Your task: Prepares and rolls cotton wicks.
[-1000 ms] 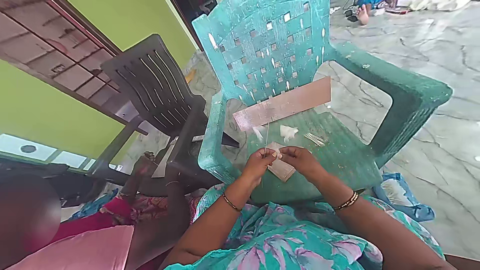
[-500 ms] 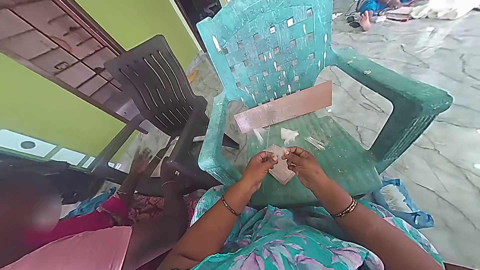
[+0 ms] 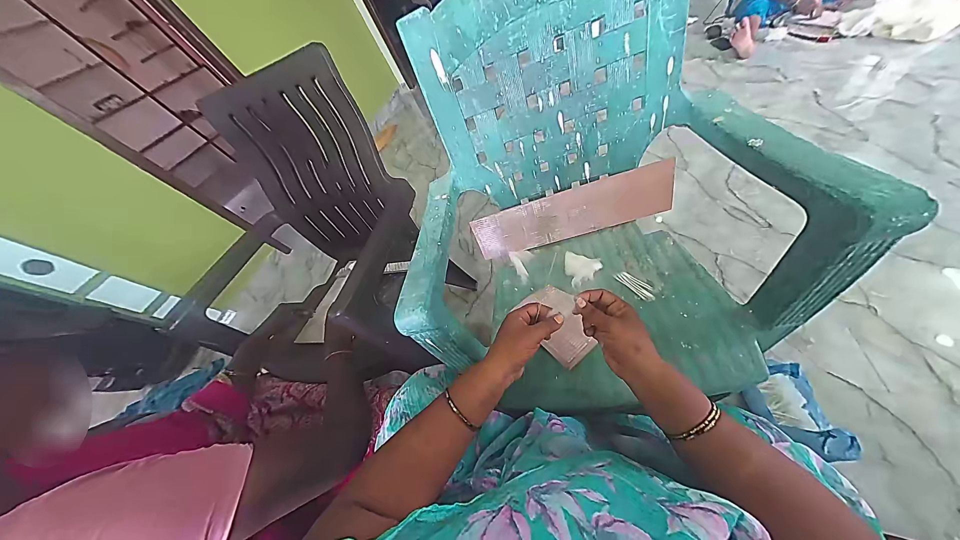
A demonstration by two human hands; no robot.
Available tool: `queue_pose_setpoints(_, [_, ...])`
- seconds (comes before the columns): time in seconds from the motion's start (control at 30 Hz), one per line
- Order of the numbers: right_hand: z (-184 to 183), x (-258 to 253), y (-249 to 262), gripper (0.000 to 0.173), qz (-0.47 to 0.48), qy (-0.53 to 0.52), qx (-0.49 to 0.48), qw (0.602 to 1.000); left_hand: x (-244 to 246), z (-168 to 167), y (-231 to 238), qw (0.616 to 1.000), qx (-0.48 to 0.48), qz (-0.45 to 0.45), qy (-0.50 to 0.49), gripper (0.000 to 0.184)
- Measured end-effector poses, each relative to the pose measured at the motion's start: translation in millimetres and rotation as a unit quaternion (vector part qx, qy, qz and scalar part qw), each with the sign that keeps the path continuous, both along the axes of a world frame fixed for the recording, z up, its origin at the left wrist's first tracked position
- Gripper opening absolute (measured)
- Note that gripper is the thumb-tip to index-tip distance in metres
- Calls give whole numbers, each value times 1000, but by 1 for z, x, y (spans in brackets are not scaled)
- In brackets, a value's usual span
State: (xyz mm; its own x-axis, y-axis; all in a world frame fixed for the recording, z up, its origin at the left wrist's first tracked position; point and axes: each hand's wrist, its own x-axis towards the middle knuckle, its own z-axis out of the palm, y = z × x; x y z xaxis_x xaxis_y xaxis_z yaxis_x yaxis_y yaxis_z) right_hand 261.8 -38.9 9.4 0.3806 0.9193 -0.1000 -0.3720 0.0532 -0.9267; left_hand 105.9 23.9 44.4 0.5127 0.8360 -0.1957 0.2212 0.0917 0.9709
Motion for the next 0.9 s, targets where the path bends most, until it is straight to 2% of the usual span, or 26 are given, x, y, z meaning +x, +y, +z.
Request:
queue_pose_setpoints(0.13, [2,4,0,6,15,7,-17,1000,-1,-1,0,1000,-2,-3,8,8])
queue_pose_setpoints(0.23, [1,3,0,17,45,-18,-18,999,-2,-1,0,1000,-9,-7,19,8])
queue_pose_setpoints(0.37, [-4,1,2,12,-2,-24,-3,1000,-2,-3,1,999,-8,-9,41,10])
queue_pose_setpoints(0.57, [-4,1,2,13,-14,-17,-4,1000,-4,-4,1,1000,-21,3,21,14])
queue_pose_setpoints(0.77, [-6,0,2,29,40,-25,-7,999,-5,-7,1,1000,-3,15,16,10])
queue_pose_setpoints(0.9, [-10,-3,4,26,8,-43,1,999,-5,-10,1,999,18,11,36,13])
